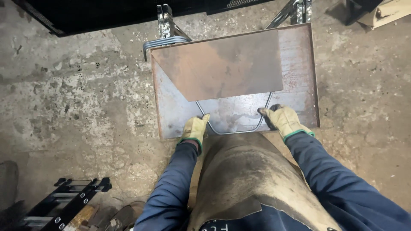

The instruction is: Measuring and bending a metal rod using a vise to fit a specific shape.

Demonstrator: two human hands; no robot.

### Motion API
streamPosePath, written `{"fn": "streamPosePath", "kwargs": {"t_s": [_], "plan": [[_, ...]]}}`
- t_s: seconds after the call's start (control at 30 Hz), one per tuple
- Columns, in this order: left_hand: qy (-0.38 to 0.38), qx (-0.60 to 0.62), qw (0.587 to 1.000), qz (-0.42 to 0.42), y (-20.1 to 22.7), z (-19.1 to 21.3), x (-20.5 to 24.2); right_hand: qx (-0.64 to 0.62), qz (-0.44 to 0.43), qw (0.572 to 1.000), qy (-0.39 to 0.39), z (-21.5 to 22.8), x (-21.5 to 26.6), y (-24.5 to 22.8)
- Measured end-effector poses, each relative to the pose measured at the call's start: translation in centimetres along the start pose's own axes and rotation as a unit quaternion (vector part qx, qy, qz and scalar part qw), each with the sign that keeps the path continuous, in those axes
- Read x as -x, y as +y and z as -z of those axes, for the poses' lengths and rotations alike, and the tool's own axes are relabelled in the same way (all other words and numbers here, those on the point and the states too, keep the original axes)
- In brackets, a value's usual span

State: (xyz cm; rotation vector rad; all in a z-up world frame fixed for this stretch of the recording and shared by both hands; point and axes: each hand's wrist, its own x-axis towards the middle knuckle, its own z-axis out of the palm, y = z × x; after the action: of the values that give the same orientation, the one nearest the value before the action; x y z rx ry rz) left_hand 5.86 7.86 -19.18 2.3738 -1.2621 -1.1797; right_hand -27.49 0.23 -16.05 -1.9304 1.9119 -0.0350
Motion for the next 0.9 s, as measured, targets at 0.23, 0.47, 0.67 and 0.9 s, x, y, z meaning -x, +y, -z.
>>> {"fn": "streamPosePath", "kwargs": {"t_s": [0.23, 0.47, 0.67, 0.9], "plan": [[0.091, -0.107, 0.989, -0.034, -2.4, -2.0, -0.4, 0.049, -0.015, 0.985, -0.164, -0.1, 1.5, -0.1], [0.182, -0.297, 0.875, -0.336, -2.5, 0.1, 7.4, 0.032, 0.011, 0.994, -0.101, 2.0, 5.1, 1.5], [0.215, -0.351, 0.748, -0.521, 5.0, -3.1, 9.3, -0.009, 0.036, 0.994, -0.105, -2.8, 5.7, 7.1], [0.15, -0.349, 0.771, -0.511, 3.8, -6.1, 7.1, 0.042, 0.065, 0.996, -0.048, -3.7, 5.8, 7.7]]}}
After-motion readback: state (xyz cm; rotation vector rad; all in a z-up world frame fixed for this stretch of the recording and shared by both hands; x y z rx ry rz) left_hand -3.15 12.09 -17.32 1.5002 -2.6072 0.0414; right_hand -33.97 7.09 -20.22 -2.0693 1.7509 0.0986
